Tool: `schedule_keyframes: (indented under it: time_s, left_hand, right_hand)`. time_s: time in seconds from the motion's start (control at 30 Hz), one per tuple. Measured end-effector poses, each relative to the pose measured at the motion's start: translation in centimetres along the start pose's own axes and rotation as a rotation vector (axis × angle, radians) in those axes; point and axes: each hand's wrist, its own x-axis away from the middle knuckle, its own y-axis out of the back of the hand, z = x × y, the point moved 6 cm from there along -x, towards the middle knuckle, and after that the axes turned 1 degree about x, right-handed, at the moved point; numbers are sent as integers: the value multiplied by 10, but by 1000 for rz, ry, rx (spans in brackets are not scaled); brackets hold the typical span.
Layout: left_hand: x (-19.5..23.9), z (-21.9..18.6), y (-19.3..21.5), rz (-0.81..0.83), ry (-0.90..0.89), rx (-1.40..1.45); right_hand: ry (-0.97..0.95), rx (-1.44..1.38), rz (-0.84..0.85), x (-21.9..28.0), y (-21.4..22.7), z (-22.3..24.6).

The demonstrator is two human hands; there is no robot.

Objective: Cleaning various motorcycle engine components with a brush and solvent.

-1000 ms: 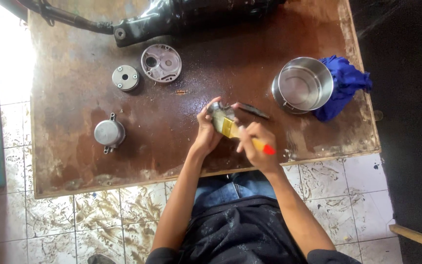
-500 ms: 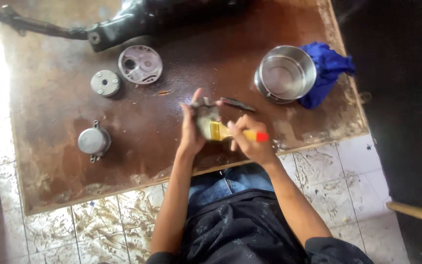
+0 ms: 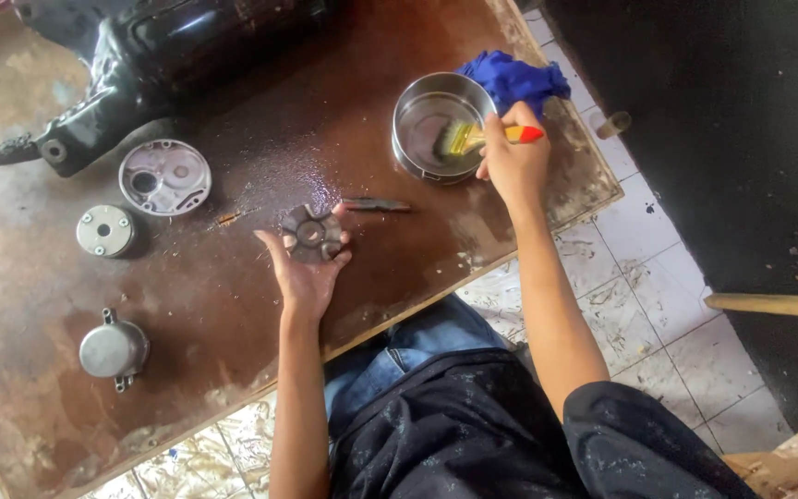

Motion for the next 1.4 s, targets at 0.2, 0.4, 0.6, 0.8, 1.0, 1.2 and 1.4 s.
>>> schedule_keyframes:
  time_s: [0.2,0.4,0.6,0.8,1.0,1.2,1.4]
  left_hand:
    - [6,1,-12,180,55,94]
    - [7,-5,-4,-13,54,-98]
    - [-17,11,18,236,-27,103]
    - [-6,5,2,22,62,-26]
    - [-4,4,9,-21,43,-9]
    - [1,-2,5,23,27,50]
    - [-20,19,27,204,-32,112]
  right_hand:
    - [138,-536,-69,62,-23,28]
    - [187,-310,495,144,-108,39]
    - [515,-59,562,173,-119,64]
    - [561,-54,357,167,-110,69]
    - [289,-203,398,165,-113,40]
    - [127,-237,602,166,-124,27]
    - [541,72,535,184,-120,65]
